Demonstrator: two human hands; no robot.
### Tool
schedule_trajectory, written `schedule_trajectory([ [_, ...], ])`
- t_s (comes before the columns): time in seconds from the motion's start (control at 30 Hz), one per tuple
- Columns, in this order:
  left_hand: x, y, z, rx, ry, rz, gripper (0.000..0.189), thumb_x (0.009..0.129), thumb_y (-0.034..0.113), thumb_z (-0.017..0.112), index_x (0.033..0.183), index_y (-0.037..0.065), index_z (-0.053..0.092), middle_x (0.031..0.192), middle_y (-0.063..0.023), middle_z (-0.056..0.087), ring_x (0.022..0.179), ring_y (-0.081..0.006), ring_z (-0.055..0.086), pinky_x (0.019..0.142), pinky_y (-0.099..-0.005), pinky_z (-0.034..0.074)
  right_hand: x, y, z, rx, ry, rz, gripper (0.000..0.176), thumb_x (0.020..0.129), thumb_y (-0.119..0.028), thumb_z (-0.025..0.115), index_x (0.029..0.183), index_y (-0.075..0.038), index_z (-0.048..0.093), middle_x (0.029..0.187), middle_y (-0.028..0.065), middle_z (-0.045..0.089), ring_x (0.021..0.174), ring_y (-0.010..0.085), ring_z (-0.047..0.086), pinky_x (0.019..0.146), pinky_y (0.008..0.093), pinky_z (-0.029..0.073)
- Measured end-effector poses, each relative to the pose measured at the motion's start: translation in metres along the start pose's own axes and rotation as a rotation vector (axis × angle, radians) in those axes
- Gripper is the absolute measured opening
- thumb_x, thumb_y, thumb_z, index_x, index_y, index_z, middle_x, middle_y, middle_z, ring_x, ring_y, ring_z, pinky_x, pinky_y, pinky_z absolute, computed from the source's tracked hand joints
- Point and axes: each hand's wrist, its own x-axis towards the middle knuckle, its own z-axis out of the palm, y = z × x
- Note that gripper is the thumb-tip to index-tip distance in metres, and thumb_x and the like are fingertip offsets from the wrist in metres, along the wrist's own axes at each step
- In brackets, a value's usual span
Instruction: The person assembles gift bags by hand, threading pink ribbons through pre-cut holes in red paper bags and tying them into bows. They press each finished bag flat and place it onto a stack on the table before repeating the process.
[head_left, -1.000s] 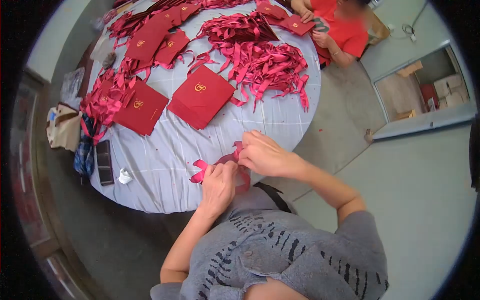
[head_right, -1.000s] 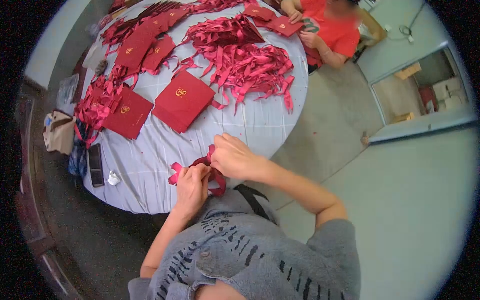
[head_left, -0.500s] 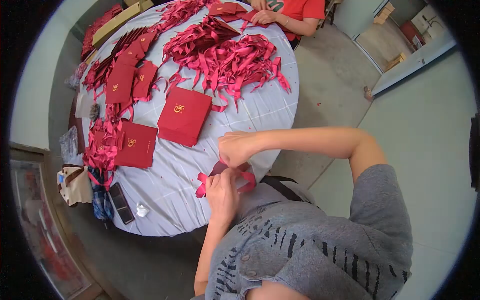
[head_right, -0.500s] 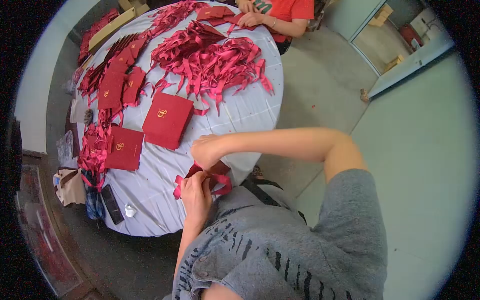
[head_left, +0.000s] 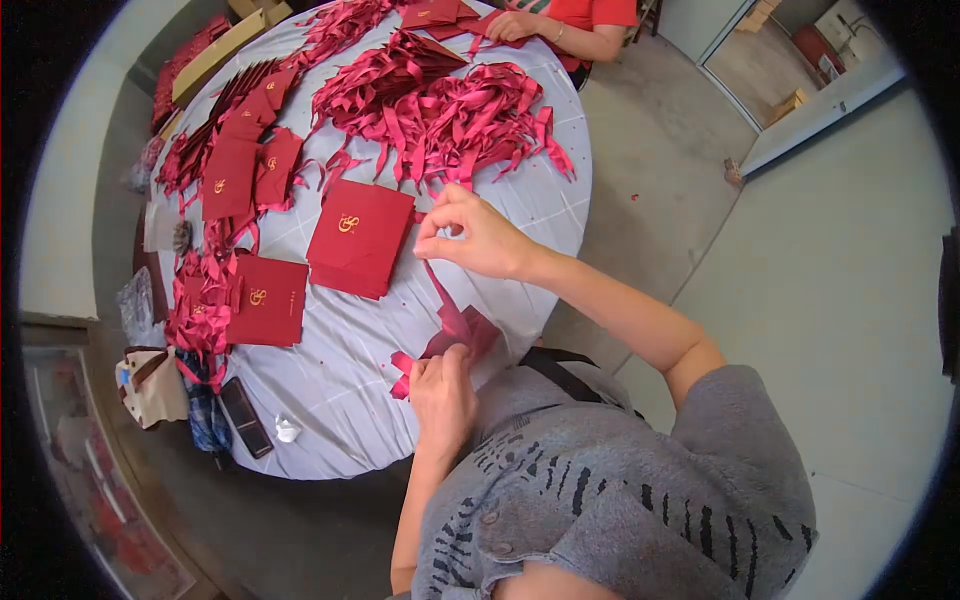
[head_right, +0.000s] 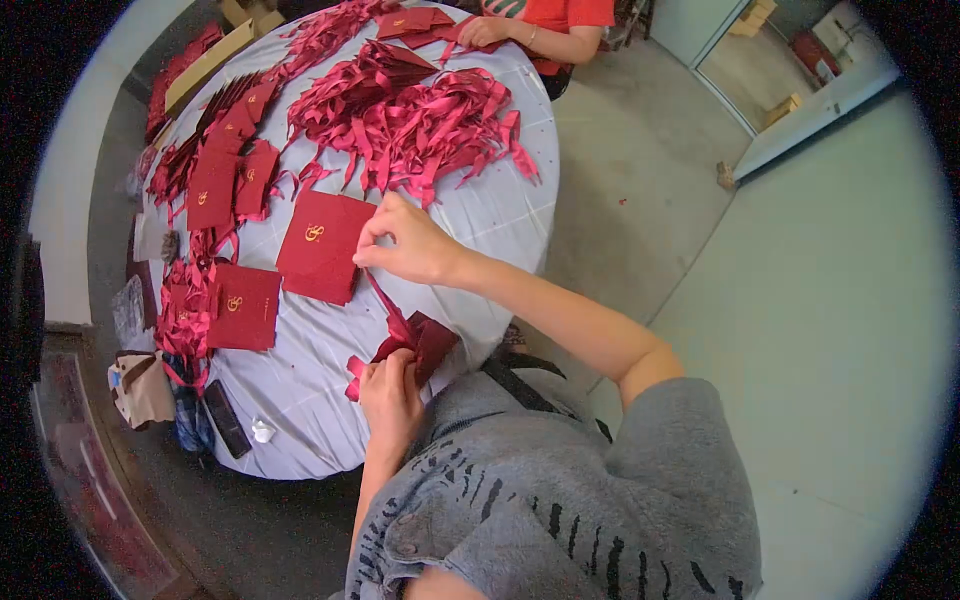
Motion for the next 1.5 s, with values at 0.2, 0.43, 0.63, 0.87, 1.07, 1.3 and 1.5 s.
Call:
schedule_trajectory([
  [0.2, 0.000, 0.001, 0.000, 0.019, -0.045, 0.055, 0.013, 0.077, 0.006, 0.060, 0.089, 0.003, 0.056, 0.065, -0.0078, 0.055, 0.061, -0.0223, 0.054, 0.062, -0.0336, 0.038, 0.007, 0.018, 0.023, 0.106, -0.012, 0.005, 0.019, 0.082, -0.025, 0.063, 0.083, -0.006, 0.065, 0.082, 0.0037, 0.050, 0.078, 0.0127, 0.048, 0.069, 0.0278, 0.041],
  [0.43, -0.002, -0.002, 0.006, 0.104, -0.006, 0.042, 0.010, 0.077, 0.007, 0.061, 0.085, 0.004, 0.056, 0.064, -0.0066, 0.054, 0.059, -0.0211, 0.053, 0.059, -0.0331, 0.037, -0.026, 0.050, 0.002, 0.119, -0.267, 0.521, 0.042, 0.088, -0.040, 0.055, 0.082, 0.001, 0.063, 0.076, 0.0102, 0.062, 0.072, 0.0160, 0.059, 0.066, 0.0316, 0.046],
  [0.63, 0.001, 0.001, 0.003, 0.111, -0.035, 0.059, 0.010, 0.075, 0.006, 0.061, 0.084, 0.004, 0.057, 0.066, -0.0073, 0.055, 0.060, -0.0218, 0.053, 0.059, -0.0334, 0.038, -0.056, 0.041, 0.012, 0.343, -0.618, 0.365, 0.038, 0.087, -0.035, 0.058, 0.098, 0.001, 0.064, 0.081, 0.0001, 0.063, 0.077, 0.0068, 0.051, 0.070, 0.0250, 0.044],
  [0.87, -0.001, -0.001, 0.004, 0.130, -0.026, 0.062, 0.011, 0.075, 0.005, 0.063, 0.084, 0.004, 0.057, 0.066, -0.0078, 0.056, 0.059, -0.0227, 0.054, 0.057, -0.0335, 0.038, -0.052, 0.014, 0.026, 0.822, -0.333, 0.404, 0.019, 0.088, -0.014, 0.055, 0.098, 0.001, 0.061, 0.094, 0.0092, 0.065, 0.088, 0.0133, 0.060, 0.081, 0.0264, 0.046],
  [1.07, -0.003, -0.001, 0.007, 0.167, -0.022, 0.088, 0.012, 0.074, 0.008, 0.060, 0.085, 0.003, 0.056, 0.067, -0.0058, 0.053, 0.062, -0.0200, 0.052, 0.059, -0.0327, 0.038, -0.045, -0.001, 0.024, 0.857, -0.249, 0.293, 0.010, 0.090, -0.008, 0.046, 0.096, -0.001, 0.051, 0.087, 0.0080, 0.062, 0.082, 0.0142, 0.060, 0.077, 0.0265, 0.047],
  [1.3, -0.004, -0.001, 0.008, 0.163, -0.009, 0.097, 0.011, 0.076, 0.007, 0.058, 0.085, 0.003, 0.056, 0.068, -0.0061, 0.053, 0.062, -0.0203, 0.052, 0.059, -0.0327, 0.038, -0.046, -0.001, 0.029, 0.787, -0.214, 0.265, 0.013, 0.093, -0.015, 0.046, 0.098, -0.003, 0.050, 0.081, 0.0010, 0.056, 0.076, 0.0082, 0.055, 0.072, 0.0238, 0.043],
  [1.5, -0.006, -0.003, 0.007, 0.153, -0.038, 0.094, 0.014, 0.073, 0.007, 0.058, 0.086, 0.003, 0.056, 0.068, -0.0065, 0.053, 0.062, -0.0210, 0.052, 0.060, -0.0333, 0.038, -0.045, -0.004, 0.031, 0.795, -0.131, 0.260, 0.011, 0.093, -0.011, 0.045, 0.092, -0.001, 0.050, 0.078, 0.0044, 0.057, 0.073, 0.0120, 0.057, 0.071, 0.0257, 0.046],
])
